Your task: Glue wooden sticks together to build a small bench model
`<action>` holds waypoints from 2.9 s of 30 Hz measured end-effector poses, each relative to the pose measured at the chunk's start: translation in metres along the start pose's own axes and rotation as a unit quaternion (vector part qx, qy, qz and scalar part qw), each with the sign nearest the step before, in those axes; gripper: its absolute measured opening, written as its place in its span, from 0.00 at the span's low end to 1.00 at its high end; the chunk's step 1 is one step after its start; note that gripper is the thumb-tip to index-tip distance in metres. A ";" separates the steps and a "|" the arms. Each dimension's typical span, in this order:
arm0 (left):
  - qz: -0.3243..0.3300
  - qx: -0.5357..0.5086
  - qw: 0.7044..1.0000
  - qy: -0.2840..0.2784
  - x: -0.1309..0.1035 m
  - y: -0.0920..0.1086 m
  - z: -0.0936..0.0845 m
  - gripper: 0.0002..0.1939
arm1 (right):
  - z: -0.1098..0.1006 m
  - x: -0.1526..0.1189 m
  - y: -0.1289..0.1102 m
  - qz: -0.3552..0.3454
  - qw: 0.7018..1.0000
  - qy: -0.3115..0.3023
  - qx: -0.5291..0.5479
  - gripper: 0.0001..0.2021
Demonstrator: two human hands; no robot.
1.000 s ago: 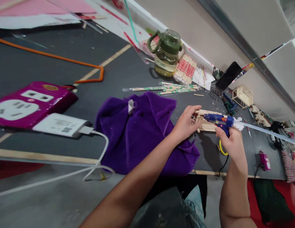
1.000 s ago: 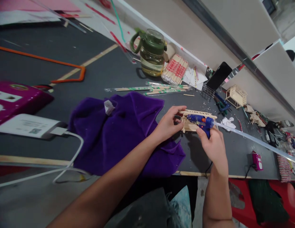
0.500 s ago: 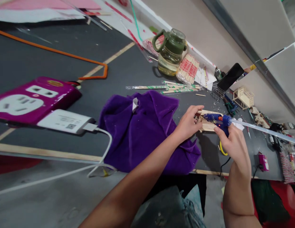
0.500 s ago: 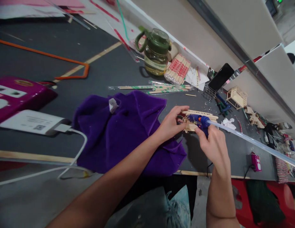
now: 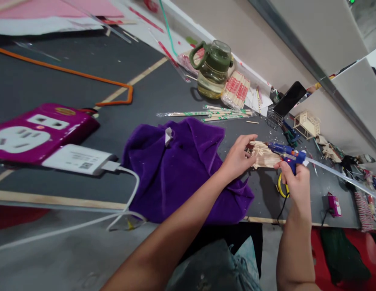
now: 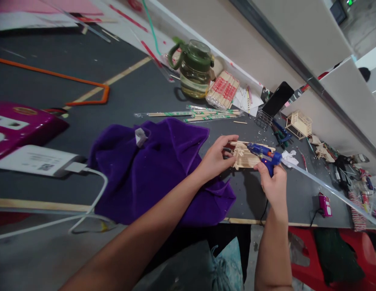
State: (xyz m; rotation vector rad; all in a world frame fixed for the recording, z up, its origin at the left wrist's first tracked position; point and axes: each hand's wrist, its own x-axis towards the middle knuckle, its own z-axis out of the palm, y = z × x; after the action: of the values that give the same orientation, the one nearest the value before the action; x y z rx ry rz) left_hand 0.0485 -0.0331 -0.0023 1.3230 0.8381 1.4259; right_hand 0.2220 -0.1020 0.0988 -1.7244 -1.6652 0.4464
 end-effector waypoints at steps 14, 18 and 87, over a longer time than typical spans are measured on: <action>-0.054 -0.054 0.996 -0.045 0.010 0.027 0.017 0.34 | 0.042 0.020 0.009 0.130 0.939 0.170 0.269 0.19; -0.051 -0.041 0.996 -0.066 0.014 0.037 0.024 0.34 | 0.032 0.024 0.016 0.126 0.934 0.180 0.282 0.19; 0.192 0.228 0.942 -0.154 0.015 0.034 0.045 0.43 | -0.053 -0.022 0.007 -0.046 0.980 0.161 -0.105 0.18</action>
State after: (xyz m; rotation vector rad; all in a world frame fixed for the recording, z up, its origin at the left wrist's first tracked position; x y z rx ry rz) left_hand 0.0872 -0.0343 0.0416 2.0960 0.7487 1.3005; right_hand 0.2597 -0.1360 0.1269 -1.7502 -1.5886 -0.0546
